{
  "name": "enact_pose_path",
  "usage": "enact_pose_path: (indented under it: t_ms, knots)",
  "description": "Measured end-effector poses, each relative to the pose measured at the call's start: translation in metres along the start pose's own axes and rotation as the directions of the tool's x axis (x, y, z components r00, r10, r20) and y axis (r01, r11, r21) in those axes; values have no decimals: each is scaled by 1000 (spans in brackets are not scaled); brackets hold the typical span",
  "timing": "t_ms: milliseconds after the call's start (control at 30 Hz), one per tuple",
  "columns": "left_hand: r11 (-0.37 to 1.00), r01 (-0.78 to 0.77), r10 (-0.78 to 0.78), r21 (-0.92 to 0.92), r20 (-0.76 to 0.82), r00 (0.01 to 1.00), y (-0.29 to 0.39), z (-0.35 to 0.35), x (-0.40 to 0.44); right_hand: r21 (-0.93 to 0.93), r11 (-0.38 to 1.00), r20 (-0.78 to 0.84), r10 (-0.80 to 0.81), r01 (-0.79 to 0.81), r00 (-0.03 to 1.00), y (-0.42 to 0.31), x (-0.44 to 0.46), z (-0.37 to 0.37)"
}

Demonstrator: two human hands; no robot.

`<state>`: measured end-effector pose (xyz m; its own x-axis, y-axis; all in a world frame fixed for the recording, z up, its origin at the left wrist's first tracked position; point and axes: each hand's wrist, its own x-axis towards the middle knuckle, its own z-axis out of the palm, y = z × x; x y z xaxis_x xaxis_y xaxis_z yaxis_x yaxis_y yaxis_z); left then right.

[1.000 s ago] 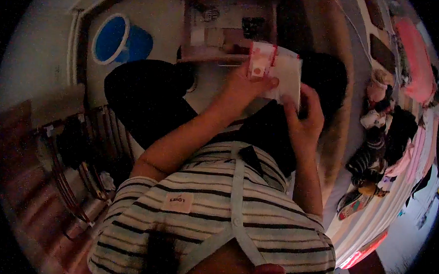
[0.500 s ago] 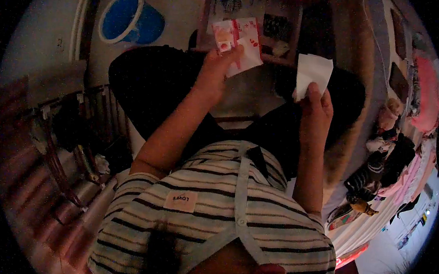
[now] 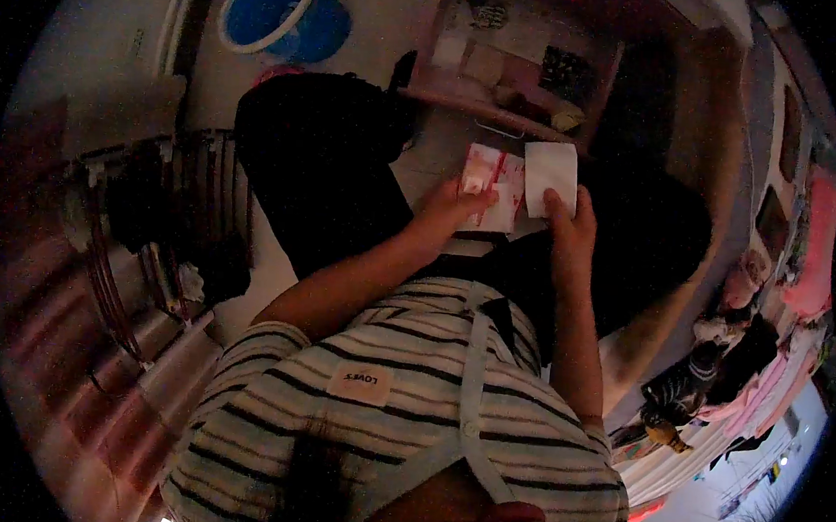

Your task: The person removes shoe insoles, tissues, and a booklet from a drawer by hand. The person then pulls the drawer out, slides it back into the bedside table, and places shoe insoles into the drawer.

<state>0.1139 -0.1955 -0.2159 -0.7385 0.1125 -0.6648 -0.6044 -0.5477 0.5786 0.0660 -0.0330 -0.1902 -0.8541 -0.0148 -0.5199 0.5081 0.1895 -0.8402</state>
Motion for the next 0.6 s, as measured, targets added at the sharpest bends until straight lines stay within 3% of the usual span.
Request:
enact_pose_path:
  t_ms: [100, 167, 233, 333, 400, 433, 500, 533, 567, 600]
  knots:
    - [999, 25, -28, -46, -70, 997, -7, -8, -2, -108, 994, -9, -16, 15, 1000, -11, 26, 14]
    - [997, -1, -8, -76, -119, 993, -8, -8, 1, -184, 956, -30, -239, 230, 971, -9, 64, 31]
    - [992, -49, 29, -119, -158, 987, -4, -7, 6, -249, 816, 51, -527, 522, 848, -5, 111, 53]
    - [992, -68, 42, -102, -238, 970, 7, -7, 10, -139, 844, 205, -488, 519, 848, 35, 202, 82]
    - [991, -58, 26, -123, -248, 968, 2, -10, 12, -570, 592, 306, -490, 570, 816, 68, 259, 95]
    - [991, -36, 3, -131, -246, 969, 1, -13, 12, -568, 590, 323, -482, 574, 815, 81, 283, 103]
    - [989, -62, 29, -137, -229, 973, 0, -9, 8, -720, 318, 321, -635, 617, 703, 103, 313, 113]
    - [987, -88, 61, -132, -198, 978, 0, -7, 10, -718, 319, 333, -624, 619, 707, 93, 309, 116]
    - [986, -82, 52, -144, -206, 977, -2, -6, 14, -671, 517, 373, -384, 532, 845, 65, 294, 117]
    - [991, -80, 60, -110, -175, 983, 3, -8, 11, -645, 605, 407, -246, 468, 880, 64, 294, 122]
